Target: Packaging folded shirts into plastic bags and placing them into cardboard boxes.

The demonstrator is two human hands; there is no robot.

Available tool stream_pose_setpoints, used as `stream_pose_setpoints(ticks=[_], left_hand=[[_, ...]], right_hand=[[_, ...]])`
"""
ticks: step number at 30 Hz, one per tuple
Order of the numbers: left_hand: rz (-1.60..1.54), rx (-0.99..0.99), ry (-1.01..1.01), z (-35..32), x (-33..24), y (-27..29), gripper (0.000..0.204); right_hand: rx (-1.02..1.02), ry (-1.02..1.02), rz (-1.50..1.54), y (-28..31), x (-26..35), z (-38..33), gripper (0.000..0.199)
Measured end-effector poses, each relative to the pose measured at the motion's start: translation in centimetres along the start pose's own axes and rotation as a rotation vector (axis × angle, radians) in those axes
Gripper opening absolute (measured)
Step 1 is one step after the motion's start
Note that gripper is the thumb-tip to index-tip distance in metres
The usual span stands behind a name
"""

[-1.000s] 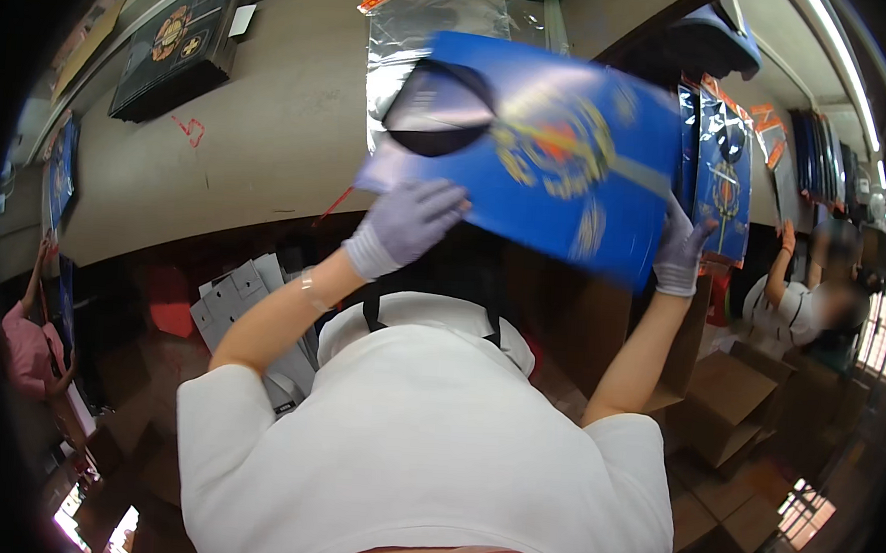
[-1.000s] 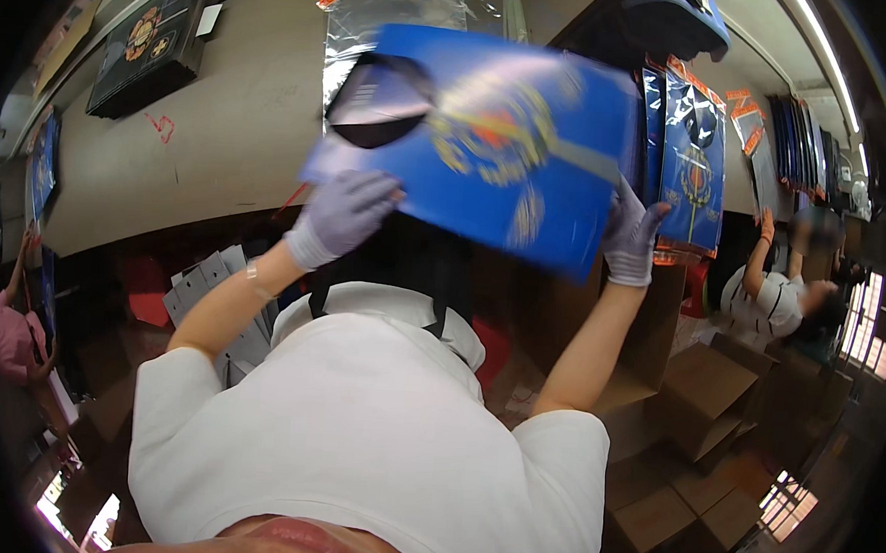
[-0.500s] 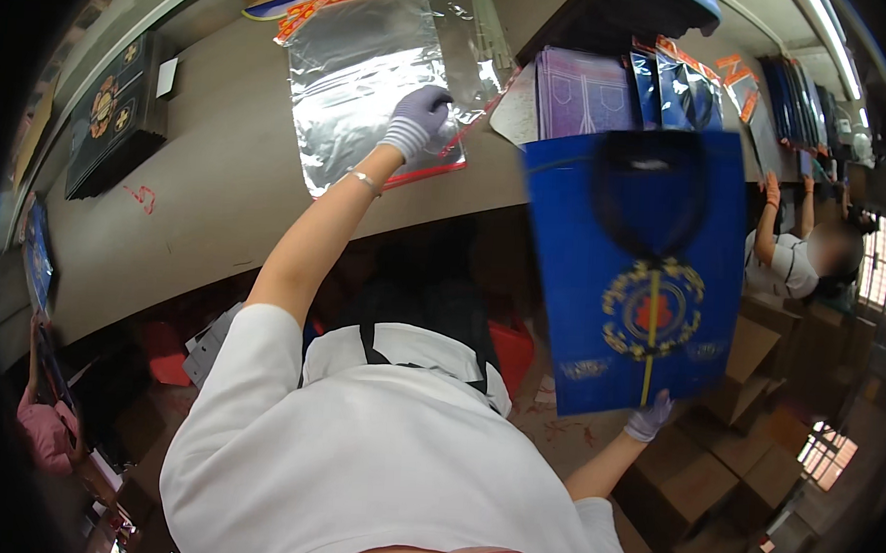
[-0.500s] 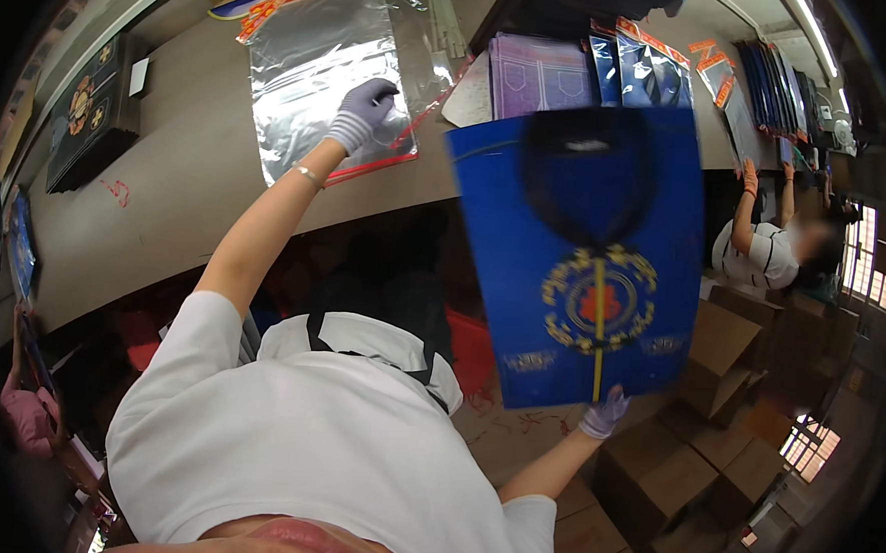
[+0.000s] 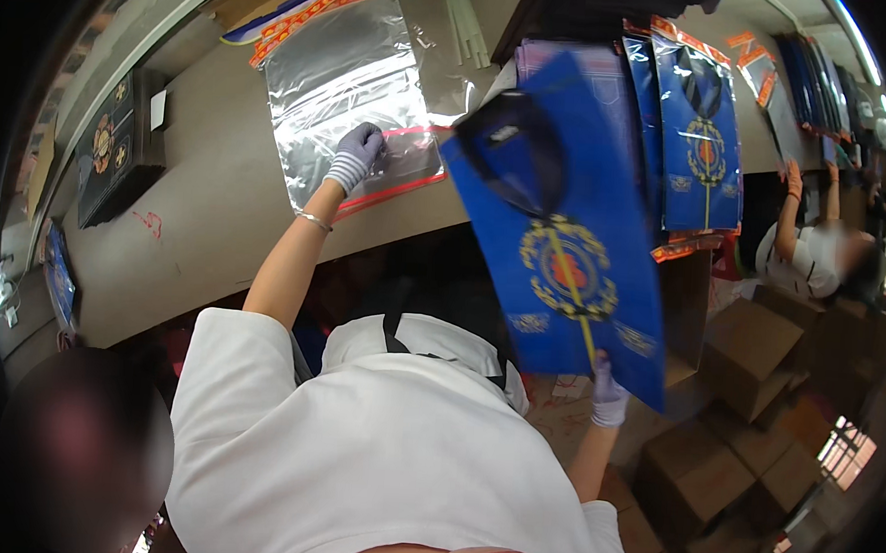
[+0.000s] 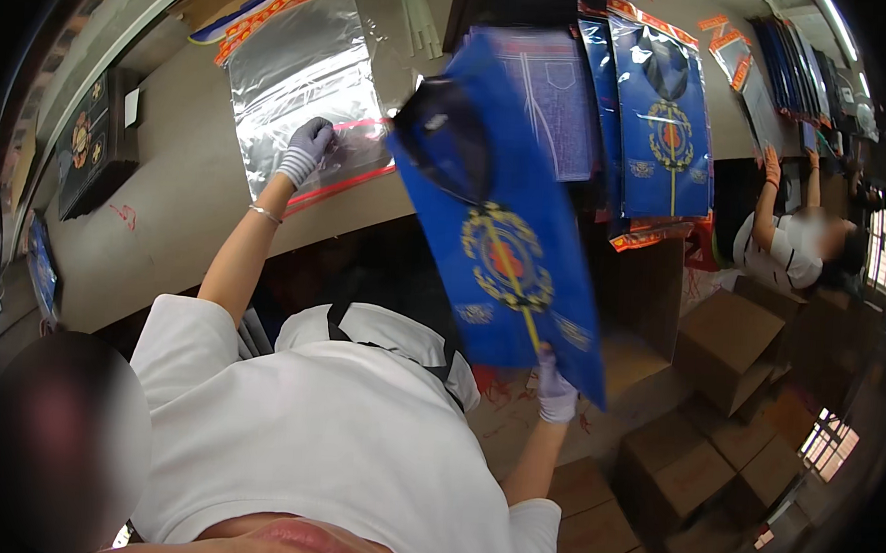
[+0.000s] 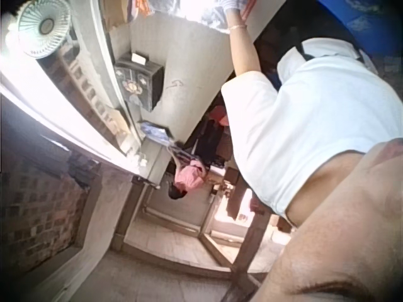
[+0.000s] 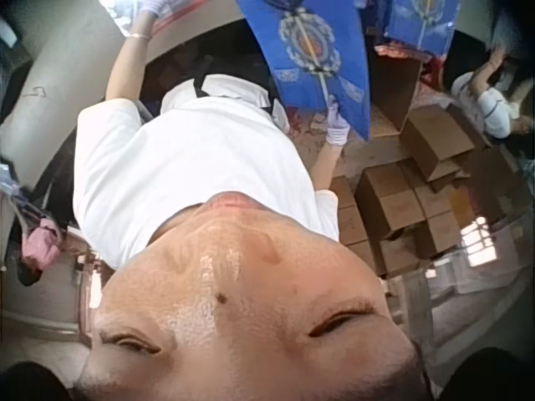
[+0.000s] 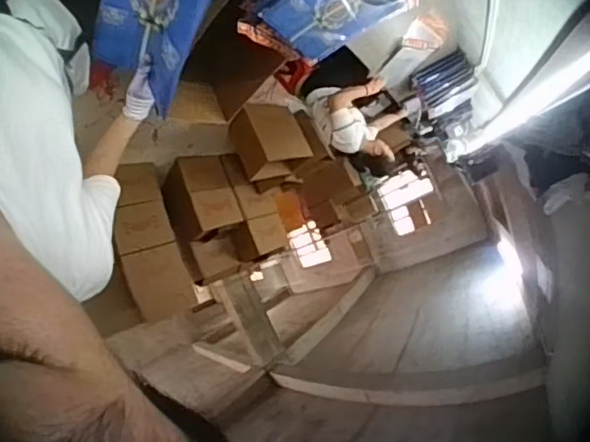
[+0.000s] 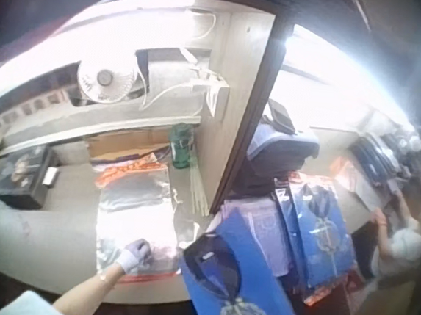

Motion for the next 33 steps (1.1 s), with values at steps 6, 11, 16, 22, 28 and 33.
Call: stream_pose_setpoints(ticks=[6,11,16,22,28,33], left_hand=[[0.356,-0.133,-0.066,0.4,-0.6,0.6,0.022],[0.271,-0.399,-0.167,-1.3,-6.8,4.5,0.021],[0.211,-0.472,-0.484,-5.4,-16.0,9.2,0.016],[-0.028,-0.066,-0.11,-2.8,-3.6,6.5,0.014],[-0.066,-0.191,0.247,0.0,5.3,8.2,0.017],[-0.135,-0.094,0.22,-0.7,2.7,7.6,0.017]], right_hand=[[0.269,0.27,-0.155,-10.1,6.0,2.4,0.038],[0.289,0.215,-0.114,-11.5,7.9,2.2,0.031],[0.188,0.126,-0.258,-10.1,3.1,1.5,0.029],[-0.014,0.099,0.053,-3.1,7.0,2.5,0.024],[0.122,0.389,-0.237,-8.8,12.6,-0.4,0.027],[0.308,0.529,-0.263,-14.3,15.6,0.0,0.043]])
Point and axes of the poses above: each hand's wrist, its own z-axis towards the middle knuckle, its own y-axis out of the back of the hand, x = y × z, the point moved 6 cm from there along z, towards the middle knuckle, and after that the axes turned 12 degrees about -z, right-handed, at the moved point
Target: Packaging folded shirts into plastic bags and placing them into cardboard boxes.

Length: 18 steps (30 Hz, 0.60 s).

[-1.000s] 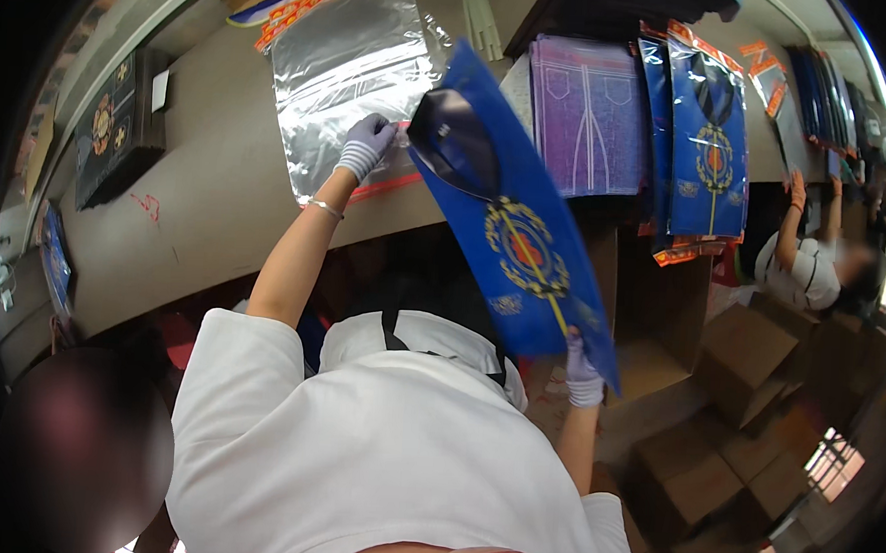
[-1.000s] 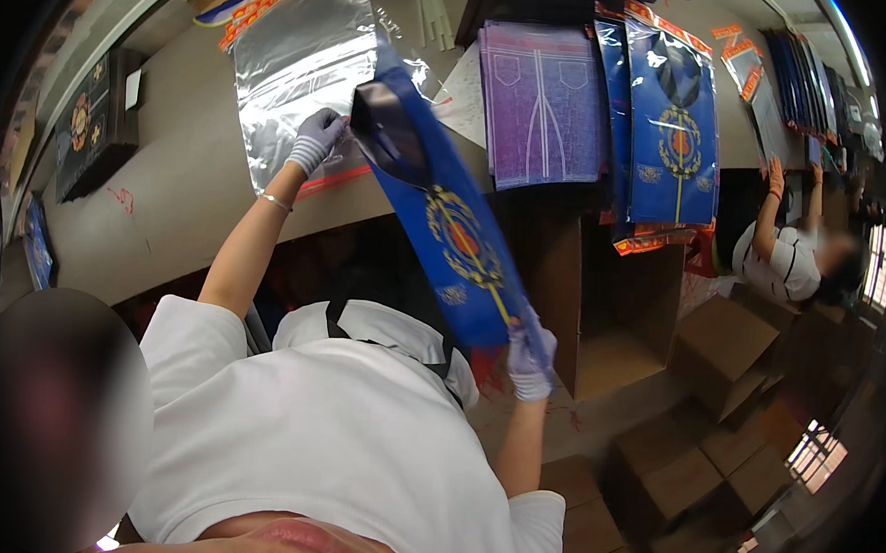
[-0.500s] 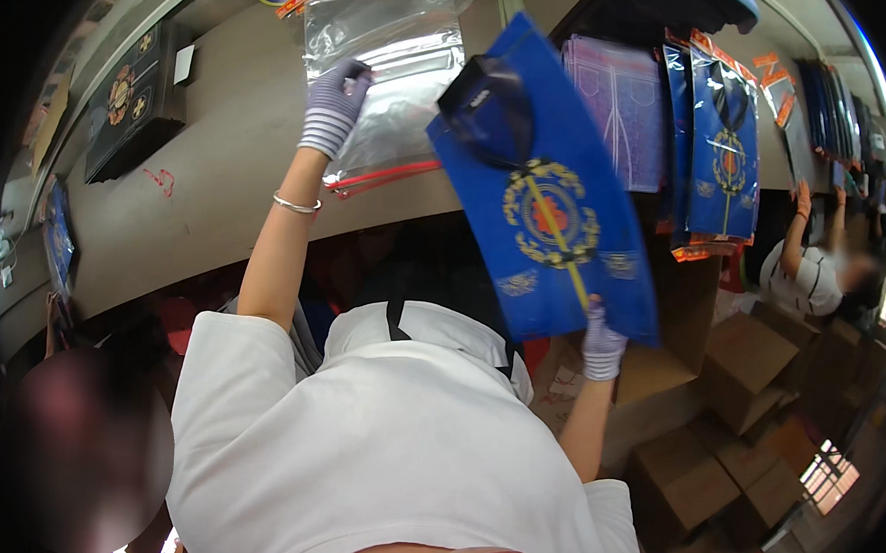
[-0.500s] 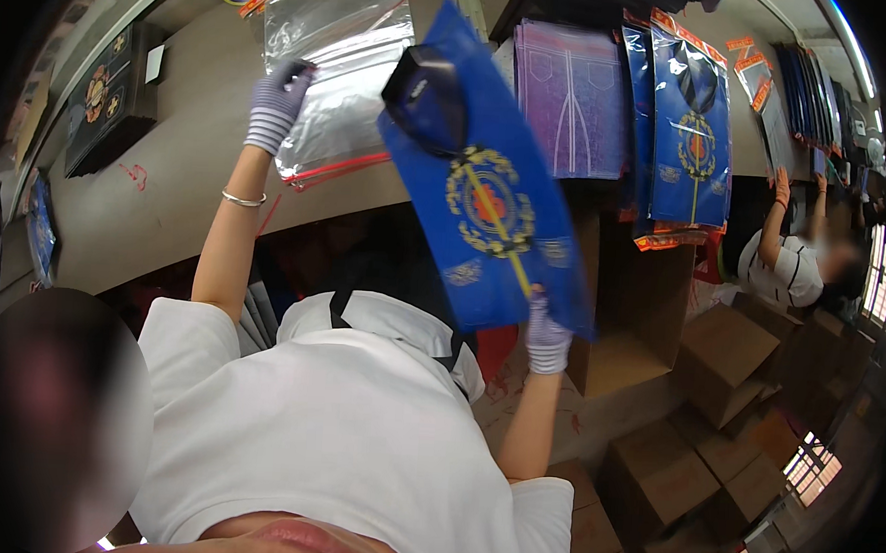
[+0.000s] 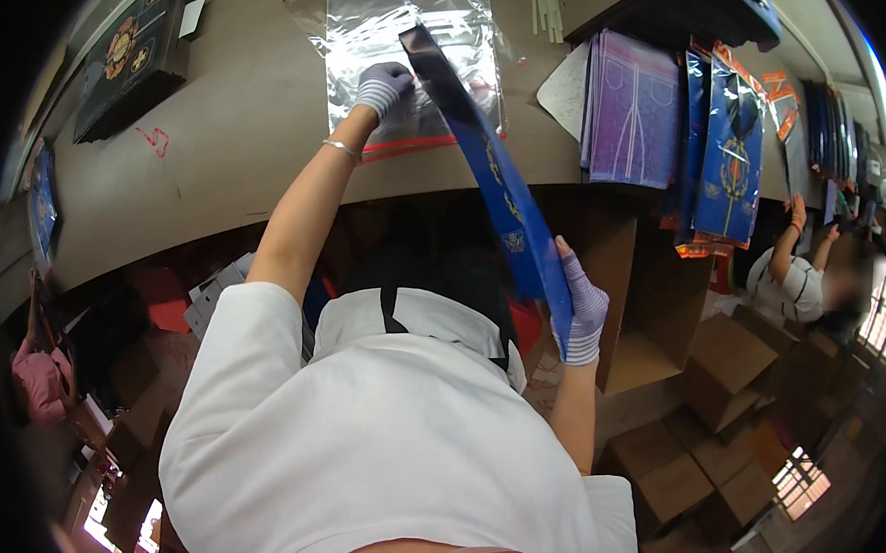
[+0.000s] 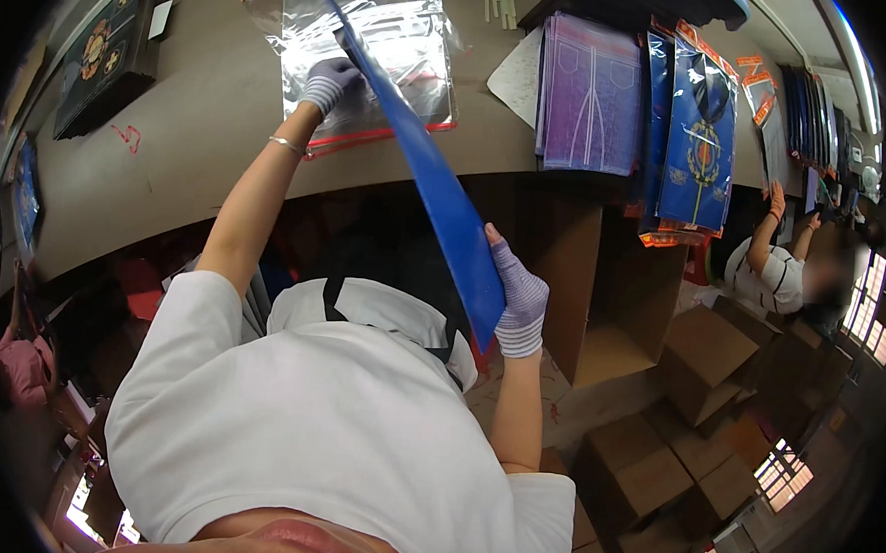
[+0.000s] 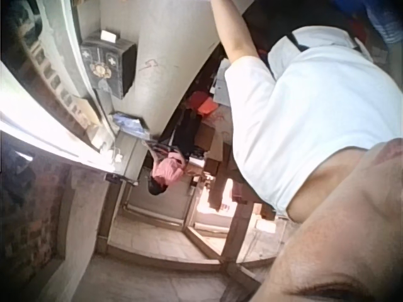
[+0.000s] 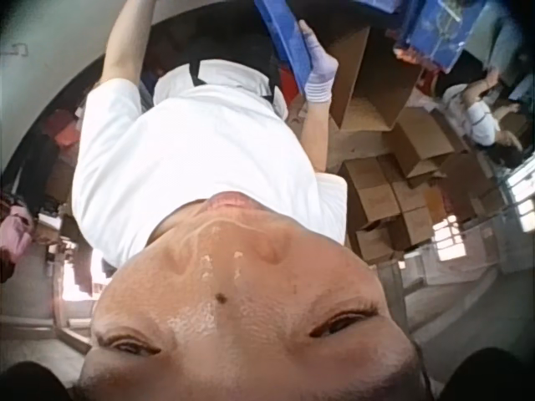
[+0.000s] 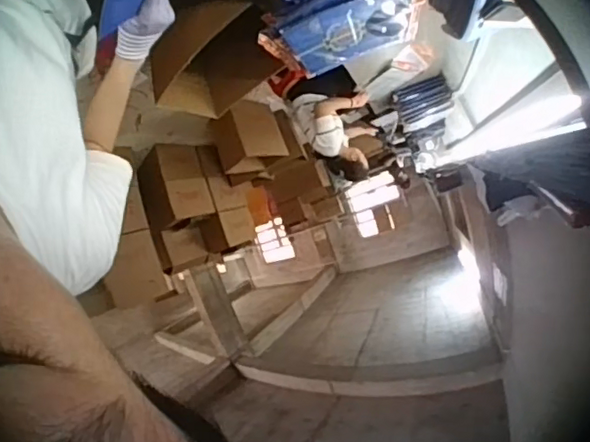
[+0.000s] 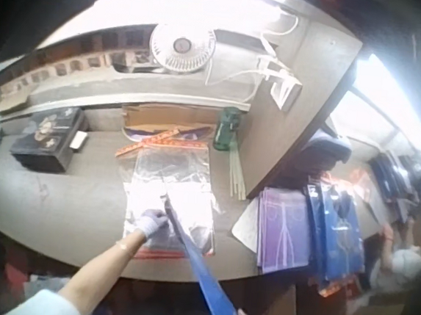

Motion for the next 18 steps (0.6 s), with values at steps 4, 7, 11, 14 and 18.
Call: stream_pose_setpoints(ticks=[4,7,11,14,18], left_hand=[[-0.101,-0.478,-0.668,-6.2,-11.5,5.4,0.011],[0.059,-0.466,-0.724,-9.9,-14.6,5.1,0.009],[0.211,-0.356,-0.709,-10.8,-12.3,3.8,0.012],[0.224,-0.333,-0.639,-11.0,-9.9,3.9,0.012],[0.218,-0.281,-0.584,-11.5,-6.9,4.5,0.011]], right_hand=[[-0.103,0.019,-0.016,0.8,-0.8,-0.3,0.045],[-0.159,-0.195,0.022,2.0,-5.1,-1.6,0.029],[-0.305,-0.651,0.767,5.9,-10.1,-2.4,0.026],[-0.064,-0.661,0.961,7.0,-11.8,-2.8,0.025],[0.214,-0.768,0.789,2.2,-8.9,-1.4,0.032]])
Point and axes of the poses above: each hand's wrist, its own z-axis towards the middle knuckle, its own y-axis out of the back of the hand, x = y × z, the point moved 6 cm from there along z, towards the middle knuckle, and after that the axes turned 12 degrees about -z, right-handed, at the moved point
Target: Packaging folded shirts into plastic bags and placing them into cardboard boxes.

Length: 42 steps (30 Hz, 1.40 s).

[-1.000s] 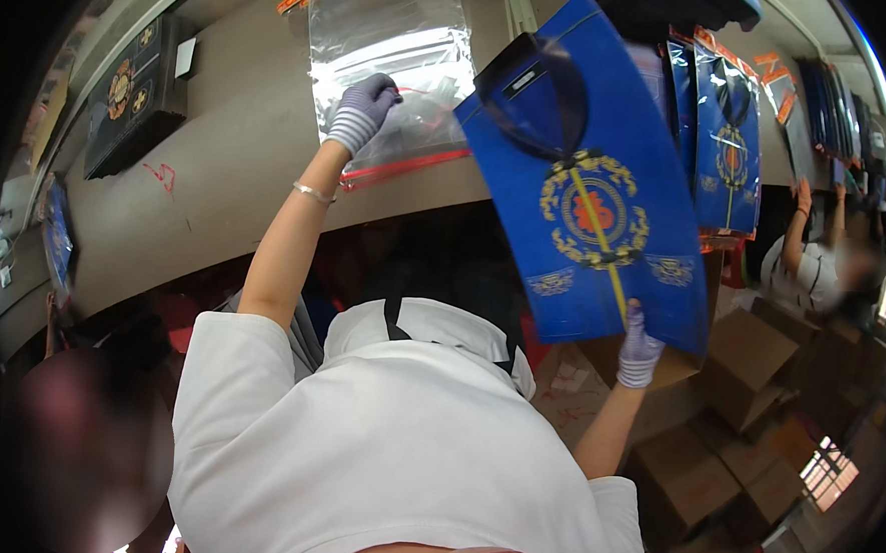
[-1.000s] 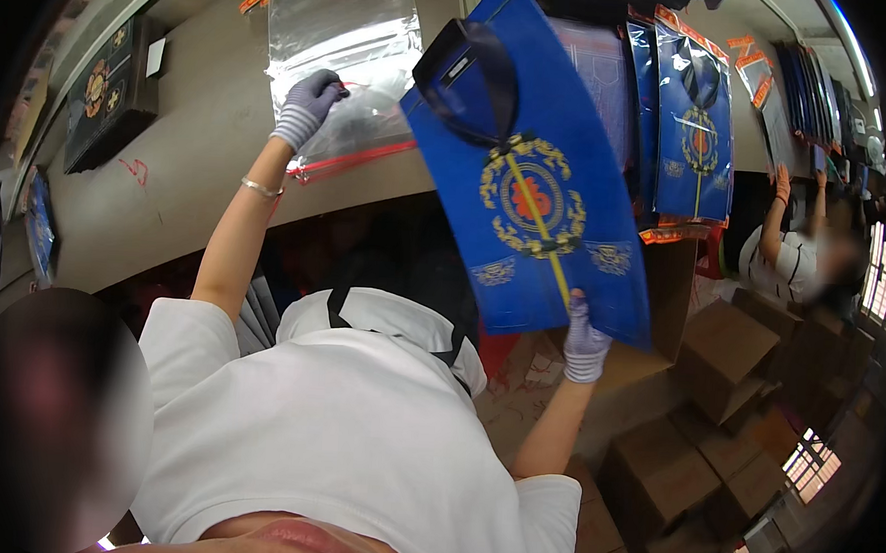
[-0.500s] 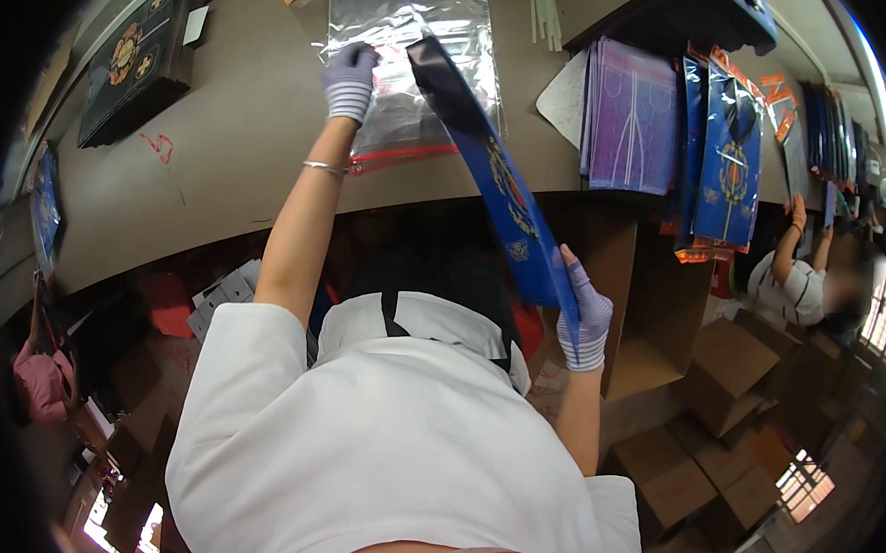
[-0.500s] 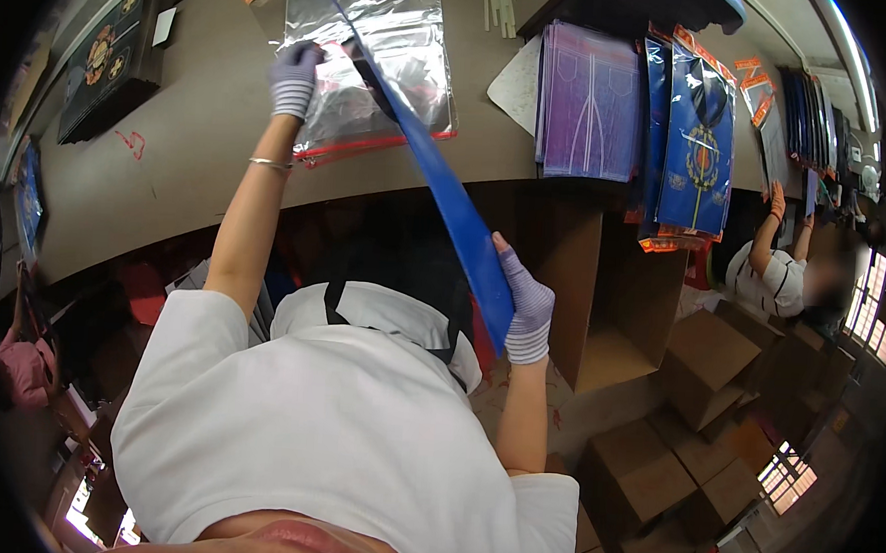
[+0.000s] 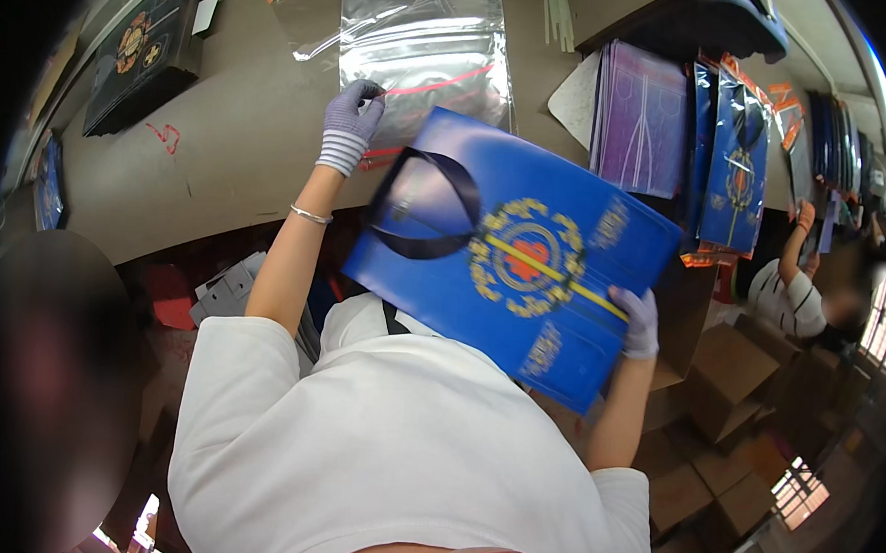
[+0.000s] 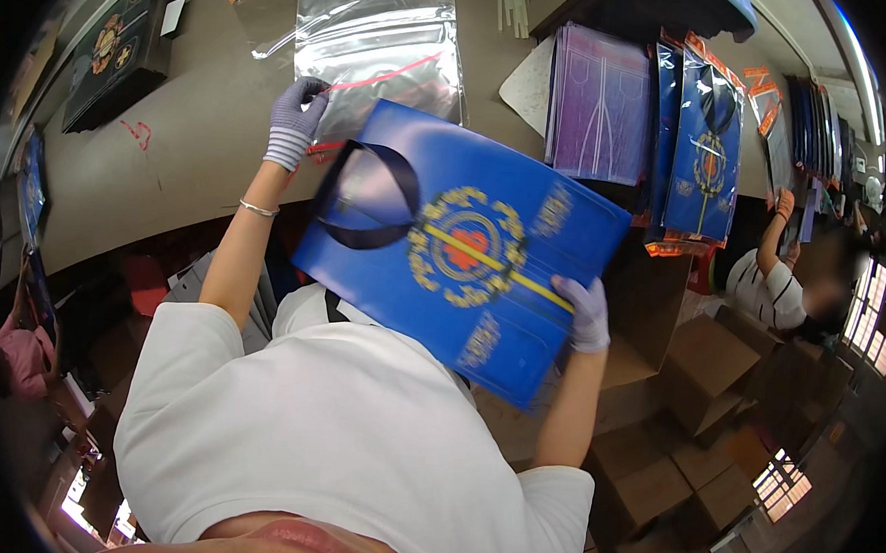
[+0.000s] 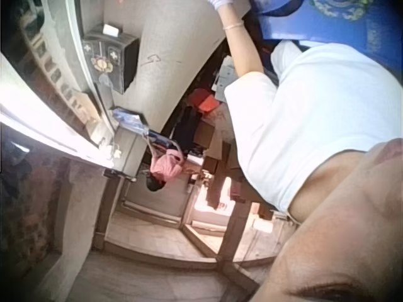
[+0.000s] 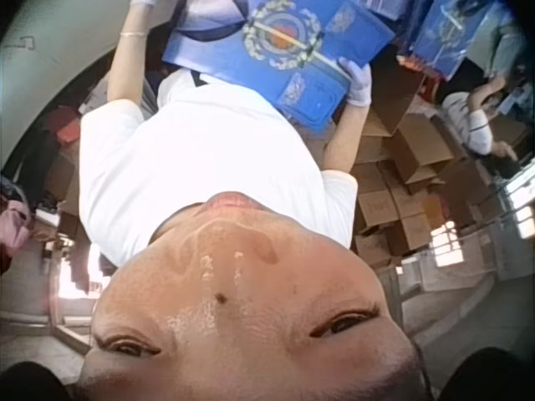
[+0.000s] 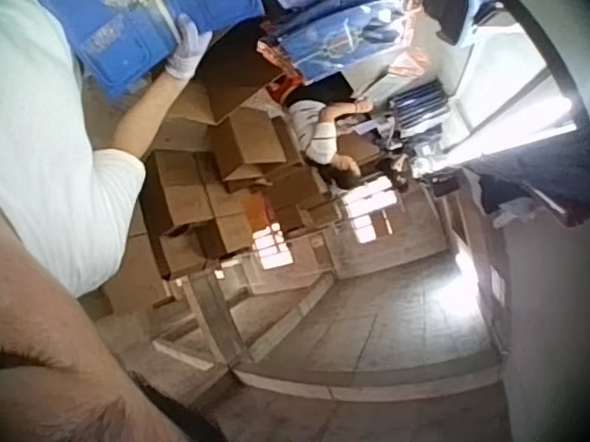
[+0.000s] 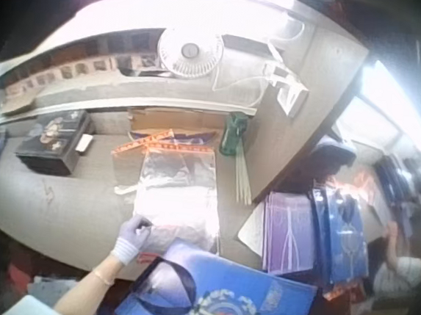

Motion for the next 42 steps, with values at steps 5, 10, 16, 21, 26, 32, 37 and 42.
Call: stream_pose_setpoints(ticks=[5,10,16,21,26,32,37,42], left_hand=[[0.016,0.05,-0.016,-2.4,-0.8,0.8,0.011],[0.153,-0.028,-0.018,-5.2,0.6,3.4,0.014],[0.438,0.013,0.125,-7.3,3.1,4.6,0.014],[0.554,0.069,0.055,-8.1,2.5,4.8,0.011],[0.434,-0.083,0.041,-7.6,2.4,4.9,0.015],[0.332,0.126,0.255,-4.5,5.4,3.6,0.017],[0.578,0.088,-0.068,-5.8,1.3,3.4,0.006],[0.568,0.17,-0.132,-7.8,-1.3,0.3,0.002]], right_hand=[[0.127,0.046,0.169,-3.8,-5.6,7.5,0.037],[0.089,0.132,0.217,-5.4,-5.8,7.6,0.043],[0.021,0.15,0.249,-5.1,-8.4,7.5,0.043],[-0.029,0.152,0.29,-4.9,-10.0,7.3,0.04],[-0.077,0.159,0.339,-6.3,-8.2,6.1,0.037],[-0.059,0.206,0.288,-5.9,-8.1,7.2,0.039],[-0.079,0.179,0.342,-5.9,-9.0,6.8,0.043],[-0.111,0.183,0.383,-7.2,-9.4,6.9,0.04]])
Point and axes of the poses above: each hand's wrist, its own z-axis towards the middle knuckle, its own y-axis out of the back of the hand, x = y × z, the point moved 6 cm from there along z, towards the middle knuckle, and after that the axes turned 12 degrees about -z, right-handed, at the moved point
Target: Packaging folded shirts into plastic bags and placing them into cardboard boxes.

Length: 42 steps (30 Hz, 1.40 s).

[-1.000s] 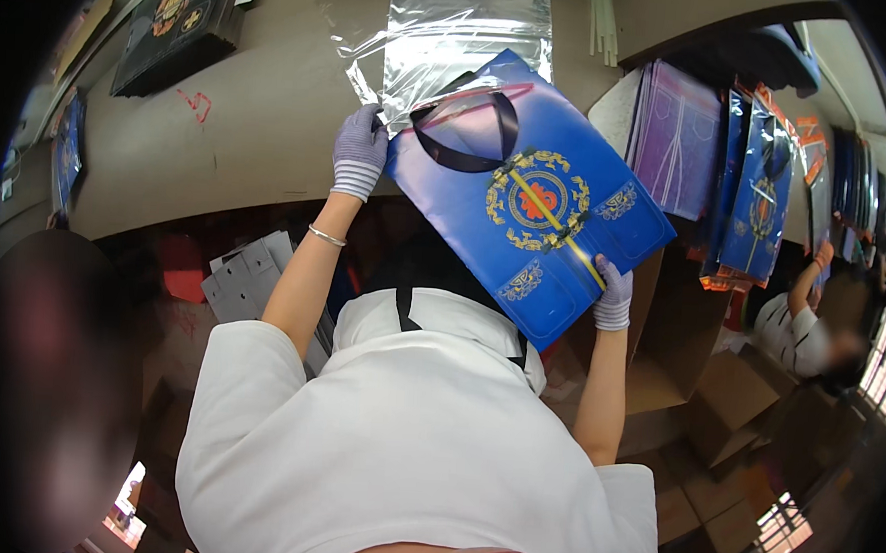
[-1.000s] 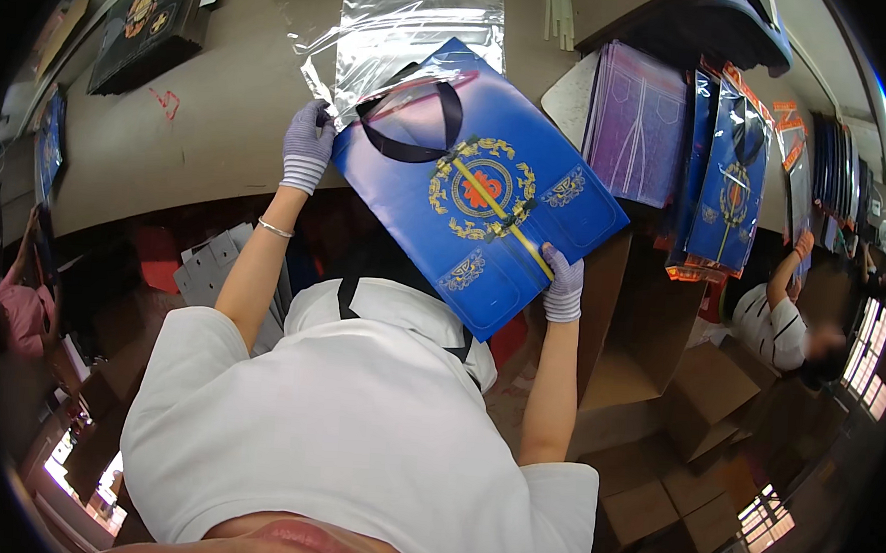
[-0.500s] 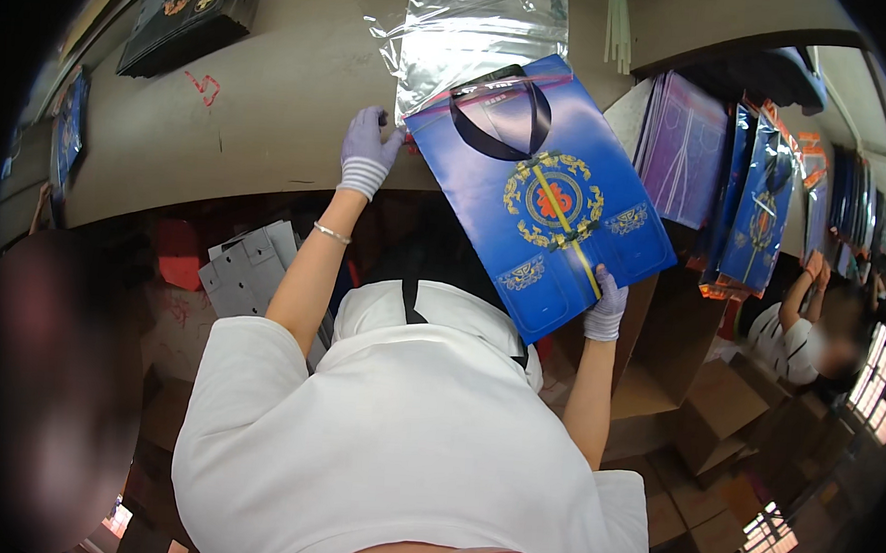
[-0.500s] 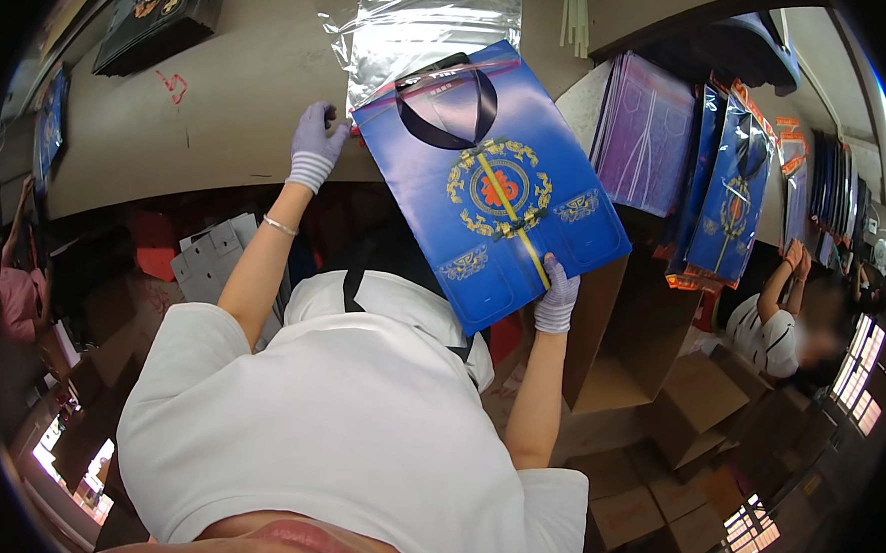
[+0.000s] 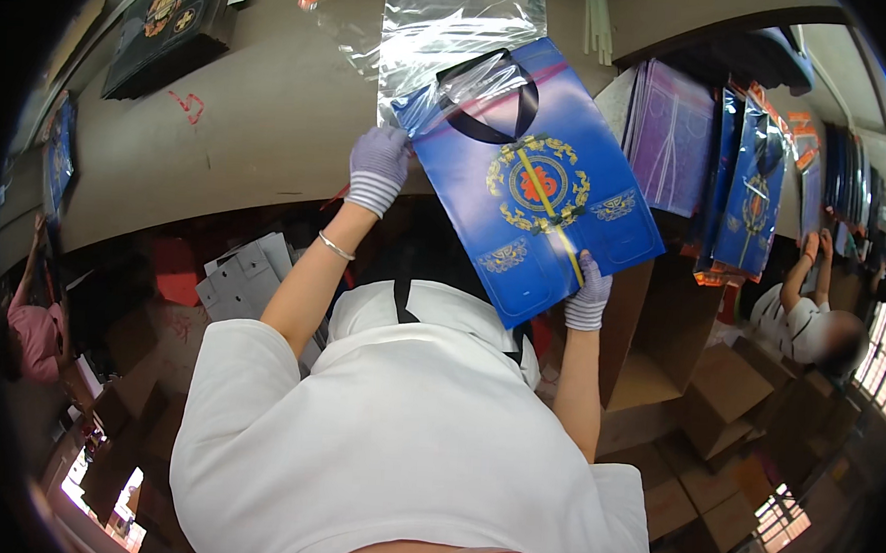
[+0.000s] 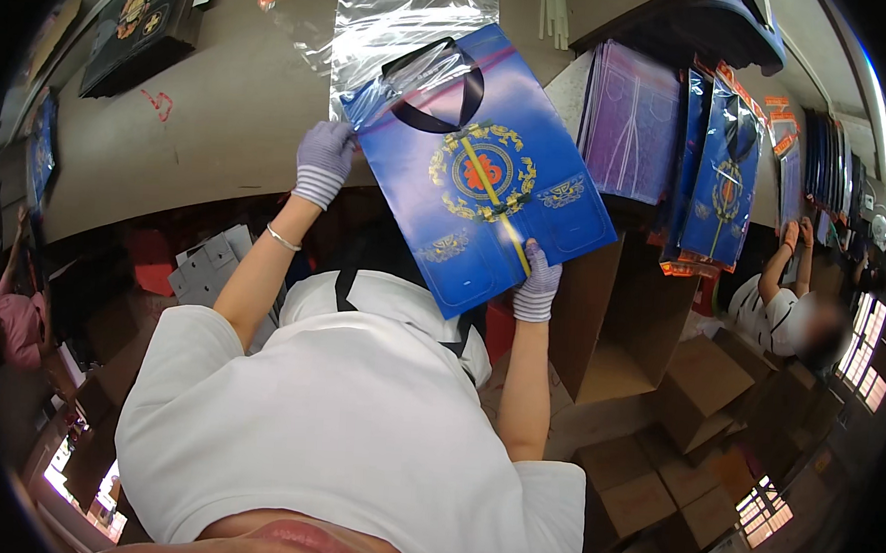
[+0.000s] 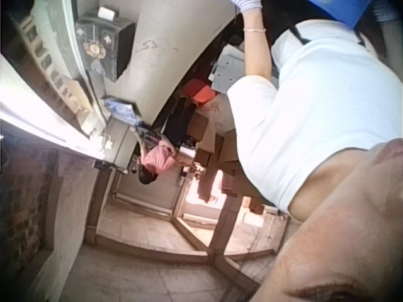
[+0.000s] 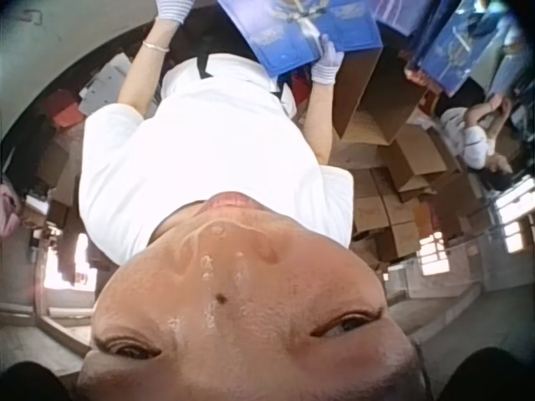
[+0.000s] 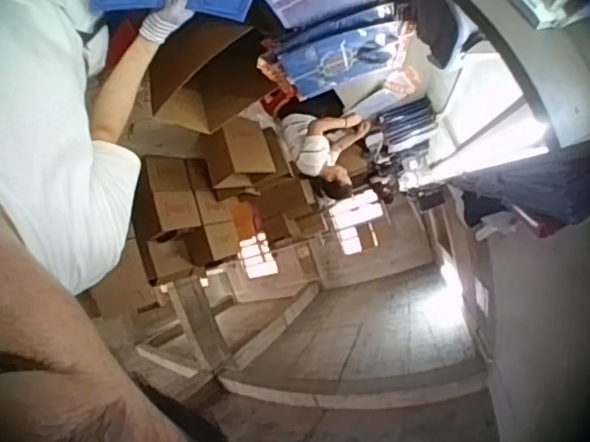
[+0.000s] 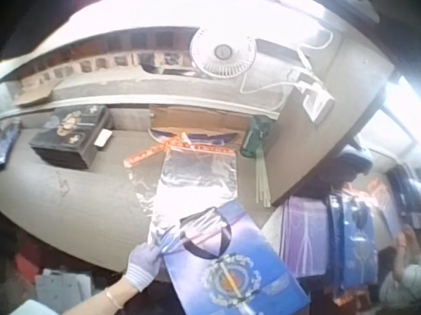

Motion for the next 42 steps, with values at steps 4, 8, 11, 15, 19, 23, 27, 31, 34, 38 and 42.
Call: stream_pose_setpoints(ticks=[4,8,11,15,19,23,27,31,34,38,42], left_hand=[[-0.445,-0.013,0.198,0.6,2.1,-0.9,0.017],[-1.588,0.037,1.012,3.6,7.0,-7.0,0.022],[-0.97,-0.031,1.077,5.2,12.3,-8.8,0.03],[-0.737,-0.008,0.954,7.9,10.7,-8.3,0.034],[-0.6,-0.026,0.857,10.7,9.5,-7.8,0.034],[-0.781,-0.093,0.945,7.9,12.6,-8.9,0.028],[-0.975,-0.239,1.016,5.8,10.5,-7.8,0.023],[-1.018,-0.265,0.756,2.6,8.0,-6.8,0.029],[-1.066,-0.092,0.875,-3.7,6.8,-9.4,0.021],[-0.932,0.28,0.567,-11.8,3.0,-9.7,0.011],[-1.056,0.616,0.731,-14.3,1.6,-7.6,0.006]], right_hand=[[-0.05,-0.005,0.102,-0.7,-1.6,0.4,0.036],[-0.017,-0.097,-0.059,-1.0,-5.0,1.7,0.04],[0.551,-0.795,-0.525,-2.5,-7.4,1.2,0.036],[0.558,-0.399,-0.996,-4.7,0.2,10.0,0.029],[-0.065,0.577,-1.217,-11.2,9.5,25.0,0.026],[-0.08,0.424,-1.312,-16.5,9.2,30.2,0.027],[0.095,0.364,-0.924,-13.2,6.8,28.2,0.027],[0.062,0.305,-0.789,-8.1,4.5,22.3,0.031],[0.077,0.111,-0.697,-4.4,2.5,18.0,0.026],[0.173,-0.102,-0.759,3.9,-5.5,9.9,0.022],[0.115,-0.443,-0.009,2.1,-8.4,2.6,0.031]])
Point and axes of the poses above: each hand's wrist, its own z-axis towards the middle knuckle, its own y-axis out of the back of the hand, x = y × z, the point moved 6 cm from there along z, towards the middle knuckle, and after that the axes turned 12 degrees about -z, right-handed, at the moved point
